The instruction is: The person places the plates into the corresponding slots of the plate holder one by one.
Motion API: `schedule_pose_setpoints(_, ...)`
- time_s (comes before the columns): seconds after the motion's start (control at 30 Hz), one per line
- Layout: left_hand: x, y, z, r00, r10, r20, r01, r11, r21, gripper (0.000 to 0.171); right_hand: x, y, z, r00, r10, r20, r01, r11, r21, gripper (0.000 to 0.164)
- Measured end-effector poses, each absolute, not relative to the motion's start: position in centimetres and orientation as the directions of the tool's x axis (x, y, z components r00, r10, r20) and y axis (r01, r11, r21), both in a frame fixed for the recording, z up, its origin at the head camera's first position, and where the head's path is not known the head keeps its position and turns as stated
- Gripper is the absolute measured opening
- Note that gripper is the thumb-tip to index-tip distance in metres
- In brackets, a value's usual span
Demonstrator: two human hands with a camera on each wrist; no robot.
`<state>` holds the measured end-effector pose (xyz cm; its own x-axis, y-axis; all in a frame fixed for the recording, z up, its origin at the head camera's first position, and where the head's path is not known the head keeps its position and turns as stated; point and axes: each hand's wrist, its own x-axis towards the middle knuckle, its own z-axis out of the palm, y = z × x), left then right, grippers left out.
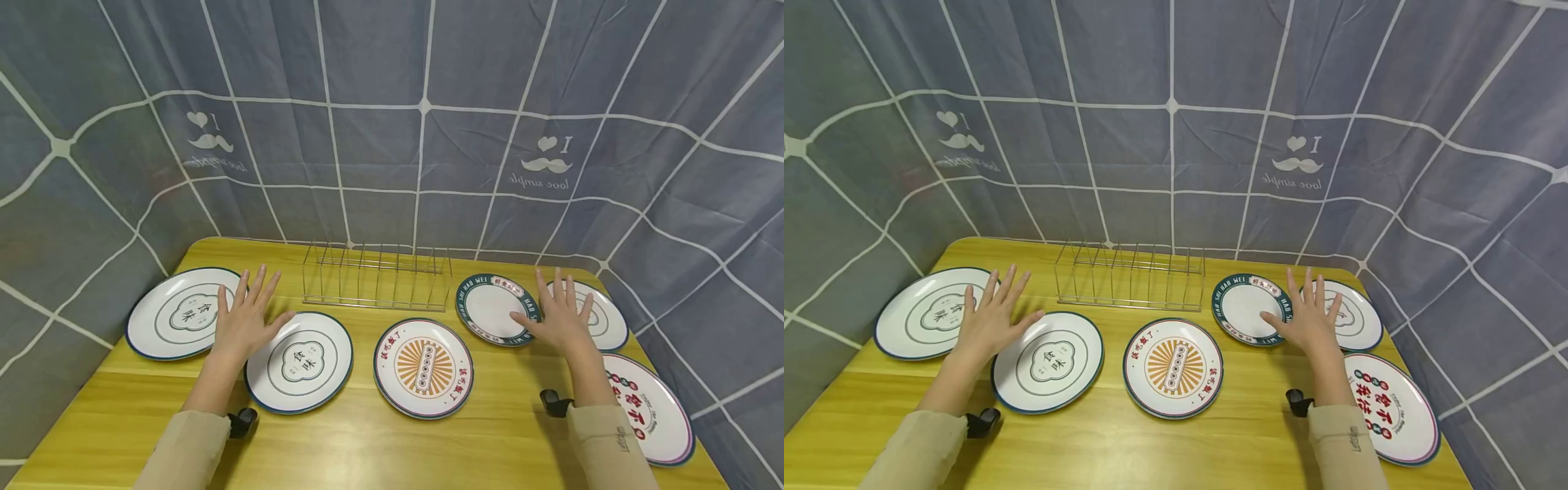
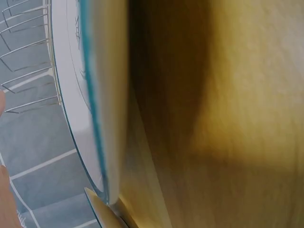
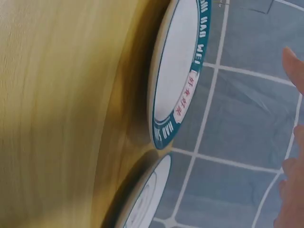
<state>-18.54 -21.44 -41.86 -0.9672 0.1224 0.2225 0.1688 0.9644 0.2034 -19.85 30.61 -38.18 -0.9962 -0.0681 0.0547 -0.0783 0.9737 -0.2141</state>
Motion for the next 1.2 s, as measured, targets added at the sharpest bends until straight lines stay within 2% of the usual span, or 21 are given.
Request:
schedule_pose_setpoints(0.17, -18.9, -21.5, -41.6, -0.968, 0.100, 0.232, 0.164, 0.948, 0.274, 0.080, -18.8, 32.0, -37.8, -0.989, -0.036, 0.144, -0.076, 0.956, -0.285, 0.096)
schedule_pose_setpoints(0.3, -19.6, -21.6, -41.0, -0.965, 0.041, 0.259, 0.157, 0.881, 0.447, 0.081, -17.5, 34.2, -37.2, -0.966, 0.056, 0.253, -0.057, 0.907, -0.416, 0.095)
schedule_pose_setpoints(0.43, -20.4, -21.7, -40.3, -0.964, -0.032, 0.264, 0.165, 0.706, 0.688, 0.078, -15.9, 37.0, -37.1, -0.922, 0.181, 0.342, -0.067, 0.796, -0.602, 0.095)
schedule_pose_setpoints(0.53, -21.1, -21.6, -39.8, -0.969, -0.042, 0.244, 0.183, 0.542, 0.820, 0.076, -15.0, 40.4, -38.8, -0.894, 0.268, 0.359, -0.068, 0.711, -0.700, 0.093)
schedule_pose_setpoints(0.7, -22.5, -21.0, -39.4, -0.973, -0.017, 0.232, 0.209, 0.376, 0.903, 0.073, -13.6, 47.0, -42.6, -0.872, 0.405, 0.273, 0.040, 0.616, -0.787, 0.096)
schedule_pose_setpoints(0.87, -23.6, -20.4, -39.6, -0.983, -0.003, 0.185, 0.175, 0.301, 0.937, 0.071, -11.6, 50.9, -44.3, -0.830, 0.545, 0.120, 0.199, 0.489, -0.849, 0.103)
schedule_pose_setpoints(1.07, -24.6, -19.8, -40.2, -0.987, -0.009, 0.164, 0.157, 0.228, 0.961, 0.069, -9.7, 53.6, -46.6, -0.768, 0.641, -0.005, 0.138, 0.158, -0.978, 0.108)
schedule_pose_setpoints(1.2, -25.2, -19.3, -40.4, -0.986, -0.008, 0.166, 0.160, 0.235, 0.959, 0.066, -8.9, 54.4, -48.2, -0.714, 0.697, -0.072, 0.271, 0.179, -0.946, 0.104)
